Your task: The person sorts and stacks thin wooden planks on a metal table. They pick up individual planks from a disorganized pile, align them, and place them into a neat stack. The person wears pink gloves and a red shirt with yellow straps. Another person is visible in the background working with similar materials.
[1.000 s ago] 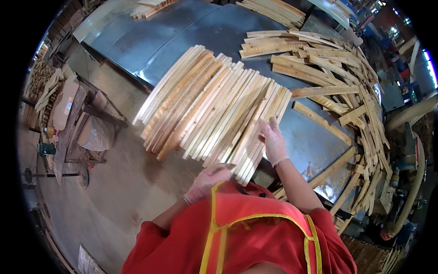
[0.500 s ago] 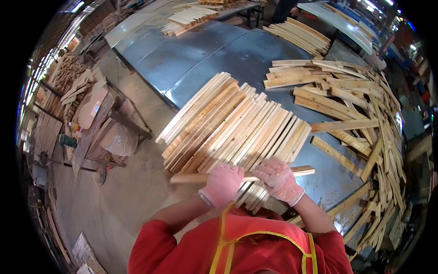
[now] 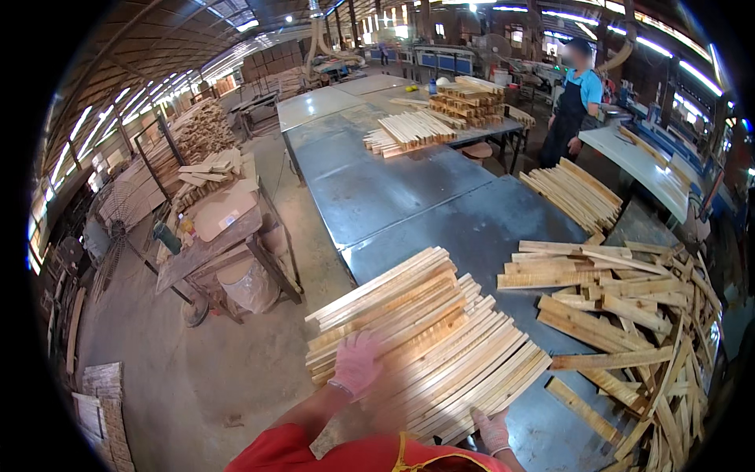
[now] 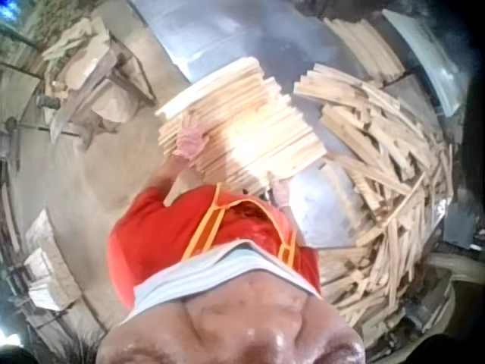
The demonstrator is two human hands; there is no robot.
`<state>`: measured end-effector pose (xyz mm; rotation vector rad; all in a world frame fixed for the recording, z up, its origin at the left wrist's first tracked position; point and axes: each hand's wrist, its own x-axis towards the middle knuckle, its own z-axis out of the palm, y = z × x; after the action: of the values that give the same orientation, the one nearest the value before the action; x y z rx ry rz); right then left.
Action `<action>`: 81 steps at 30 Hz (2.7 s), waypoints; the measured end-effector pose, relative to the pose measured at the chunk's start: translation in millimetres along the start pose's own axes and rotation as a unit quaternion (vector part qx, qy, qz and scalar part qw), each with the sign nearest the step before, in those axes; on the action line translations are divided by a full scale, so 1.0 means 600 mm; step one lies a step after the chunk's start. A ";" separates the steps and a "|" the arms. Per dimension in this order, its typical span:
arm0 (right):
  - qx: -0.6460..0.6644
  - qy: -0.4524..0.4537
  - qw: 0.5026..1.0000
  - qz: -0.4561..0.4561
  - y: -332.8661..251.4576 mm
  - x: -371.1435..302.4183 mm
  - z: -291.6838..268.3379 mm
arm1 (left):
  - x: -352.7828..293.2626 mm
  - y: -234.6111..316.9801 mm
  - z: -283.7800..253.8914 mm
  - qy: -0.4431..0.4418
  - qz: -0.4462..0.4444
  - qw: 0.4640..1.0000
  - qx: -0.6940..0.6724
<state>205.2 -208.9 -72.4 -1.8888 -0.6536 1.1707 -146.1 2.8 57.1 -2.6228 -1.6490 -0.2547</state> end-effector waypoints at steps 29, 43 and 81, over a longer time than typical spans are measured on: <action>0.128 -0.219 0.967 0.014 -0.612 0.402 0.562 | 0.497 -0.484 0.065 0.019 0.055 0.998 -0.015; -0.157 0.700 0.679 -0.159 -0.339 0.367 -0.039 | 0.459 -0.249 0.124 -0.104 0.123 0.987 0.021; 0.285 0.035 0.955 0.067 -0.381 0.257 0.393 | 0.362 -0.038 0.066 -0.247 0.132 0.932 -0.230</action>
<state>57.5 117.1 -14.5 -1.4823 -0.1185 1.2116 -69.9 211.0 50.6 -3.4575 -1.4468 0.0503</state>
